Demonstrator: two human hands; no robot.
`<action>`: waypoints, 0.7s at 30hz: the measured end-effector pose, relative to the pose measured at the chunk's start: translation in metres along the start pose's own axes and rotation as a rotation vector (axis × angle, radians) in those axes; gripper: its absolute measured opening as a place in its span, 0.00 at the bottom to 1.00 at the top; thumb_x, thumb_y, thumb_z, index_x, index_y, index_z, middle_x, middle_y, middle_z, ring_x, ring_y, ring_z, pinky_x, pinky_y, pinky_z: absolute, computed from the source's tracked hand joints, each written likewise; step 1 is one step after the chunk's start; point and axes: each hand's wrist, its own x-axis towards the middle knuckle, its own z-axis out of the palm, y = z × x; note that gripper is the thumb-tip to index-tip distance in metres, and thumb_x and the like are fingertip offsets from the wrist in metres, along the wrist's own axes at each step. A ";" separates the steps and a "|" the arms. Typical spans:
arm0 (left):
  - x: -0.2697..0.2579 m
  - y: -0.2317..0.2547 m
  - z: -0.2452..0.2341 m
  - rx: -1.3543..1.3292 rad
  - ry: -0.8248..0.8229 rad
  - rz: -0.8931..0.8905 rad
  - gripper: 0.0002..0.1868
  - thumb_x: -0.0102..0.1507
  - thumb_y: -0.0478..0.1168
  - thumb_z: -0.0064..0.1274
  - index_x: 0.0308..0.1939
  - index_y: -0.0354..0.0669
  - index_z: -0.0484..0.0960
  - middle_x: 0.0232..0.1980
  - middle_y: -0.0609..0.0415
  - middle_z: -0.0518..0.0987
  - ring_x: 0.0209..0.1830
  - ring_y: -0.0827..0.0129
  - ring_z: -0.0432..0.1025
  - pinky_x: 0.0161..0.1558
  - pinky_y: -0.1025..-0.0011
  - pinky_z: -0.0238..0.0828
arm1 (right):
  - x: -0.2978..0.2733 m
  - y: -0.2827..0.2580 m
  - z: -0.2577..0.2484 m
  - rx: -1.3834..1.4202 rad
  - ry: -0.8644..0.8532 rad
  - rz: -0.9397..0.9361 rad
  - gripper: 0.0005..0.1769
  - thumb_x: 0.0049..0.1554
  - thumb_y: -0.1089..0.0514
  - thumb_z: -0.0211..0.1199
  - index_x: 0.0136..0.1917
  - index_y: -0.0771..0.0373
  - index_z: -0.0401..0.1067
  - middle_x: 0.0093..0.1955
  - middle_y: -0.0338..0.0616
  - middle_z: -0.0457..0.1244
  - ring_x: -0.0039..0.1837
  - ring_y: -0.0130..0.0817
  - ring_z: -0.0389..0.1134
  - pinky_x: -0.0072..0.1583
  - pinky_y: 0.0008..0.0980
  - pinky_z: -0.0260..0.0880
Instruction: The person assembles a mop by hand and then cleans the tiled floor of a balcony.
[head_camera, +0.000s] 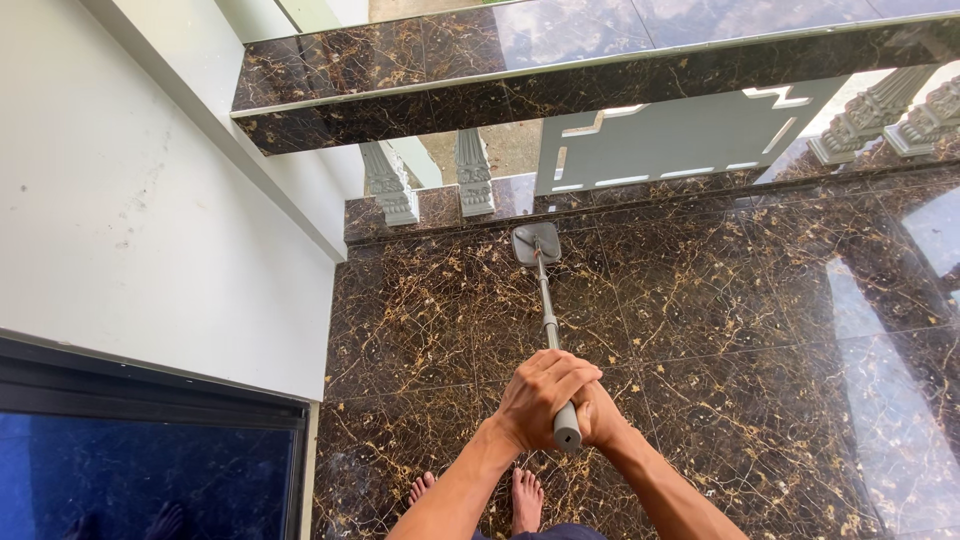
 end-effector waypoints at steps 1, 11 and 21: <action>-0.003 -0.001 0.001 0.000 -0.009 -0.002 0.15 0.58 0.40 0.51 0.48 0.39 0.80 0.46 0.46 0.84 0.46 0.58 0.79 0.56 0.58 0.78 | -0.002 0.004 0.003 0.009 0.007 0.000 0.15 0.39 0.55 0.60 0.43 0.57 0.73 0.44 0.42 0.68 0.47 0.32 0.71 0.49 0.32 0.76; -0.032 0.024 0.005 -0.003 -0.145 -0.012 0.16 0.62 0.41 0.52 0.49 0.34 0.79 0.46 0.42 0.82 0.47 0.55 0.78 0.56 0.56 0.77 | -0.051 0.010 0.024 0.012 -0.012 0.018 0.17 0.39 0.55 0.56 0.43 0.57 0.76 0.44 0.43 0.70 0.48 0.35 0.73 0.51 0.35 0.76; 0.033 0.114 -0.076 -0.176 -0.159 -0.106 0.18 0.62 0.40 0.53 0.53 0.32 0.81 0.47 0.40 0.83 0.50 0.52 0.80 0.60 0.55 0.78 | -0.056 -0.133 -0.004 0.031 0.013 0.416 0.19 0.45 0.57 0.65 0.52 0.58 0.75 0.53 0.43 0.69 0.57 0.35 0.72 0.58 0.34 0.75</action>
